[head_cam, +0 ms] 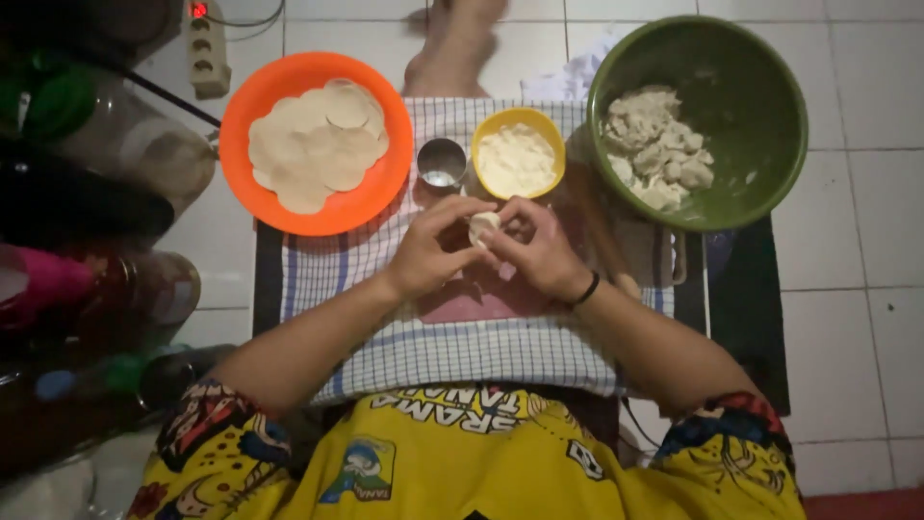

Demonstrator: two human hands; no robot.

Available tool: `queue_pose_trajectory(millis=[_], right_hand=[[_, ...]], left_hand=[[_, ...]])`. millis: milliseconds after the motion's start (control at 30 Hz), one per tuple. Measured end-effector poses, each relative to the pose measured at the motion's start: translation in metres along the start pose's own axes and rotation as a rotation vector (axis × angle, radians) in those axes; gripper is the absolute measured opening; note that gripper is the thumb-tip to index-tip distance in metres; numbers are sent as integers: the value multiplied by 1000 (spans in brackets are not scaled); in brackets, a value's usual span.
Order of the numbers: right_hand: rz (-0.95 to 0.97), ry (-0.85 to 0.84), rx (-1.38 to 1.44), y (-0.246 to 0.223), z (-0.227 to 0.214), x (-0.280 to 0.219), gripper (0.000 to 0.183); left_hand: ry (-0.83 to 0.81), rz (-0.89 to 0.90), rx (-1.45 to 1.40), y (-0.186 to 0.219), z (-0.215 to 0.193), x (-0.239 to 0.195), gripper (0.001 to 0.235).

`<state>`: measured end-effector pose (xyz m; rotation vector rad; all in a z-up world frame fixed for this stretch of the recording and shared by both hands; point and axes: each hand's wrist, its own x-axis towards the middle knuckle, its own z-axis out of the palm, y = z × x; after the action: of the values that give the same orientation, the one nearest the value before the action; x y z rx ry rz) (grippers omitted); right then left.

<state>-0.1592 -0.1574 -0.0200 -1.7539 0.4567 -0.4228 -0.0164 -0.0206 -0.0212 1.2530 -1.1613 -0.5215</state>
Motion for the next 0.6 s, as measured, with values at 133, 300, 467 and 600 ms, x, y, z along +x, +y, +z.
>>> queue_pose_trajectory(millis=[133,300,467,600], right_hand=[[22,-32,111,-7,-3,15,25],[87,-20,185,-21,3,5,21],[-50,-75,185,-22,2,-2,37],[-223,36,85,-36,14,-3,41]], left_hand=[[71,25,83,29,5,6,55],[104,-546,-601,61,-3,8,36],[339,-480,-279,52,15,7,25],[316,-487,-304,40,10,10,18]])
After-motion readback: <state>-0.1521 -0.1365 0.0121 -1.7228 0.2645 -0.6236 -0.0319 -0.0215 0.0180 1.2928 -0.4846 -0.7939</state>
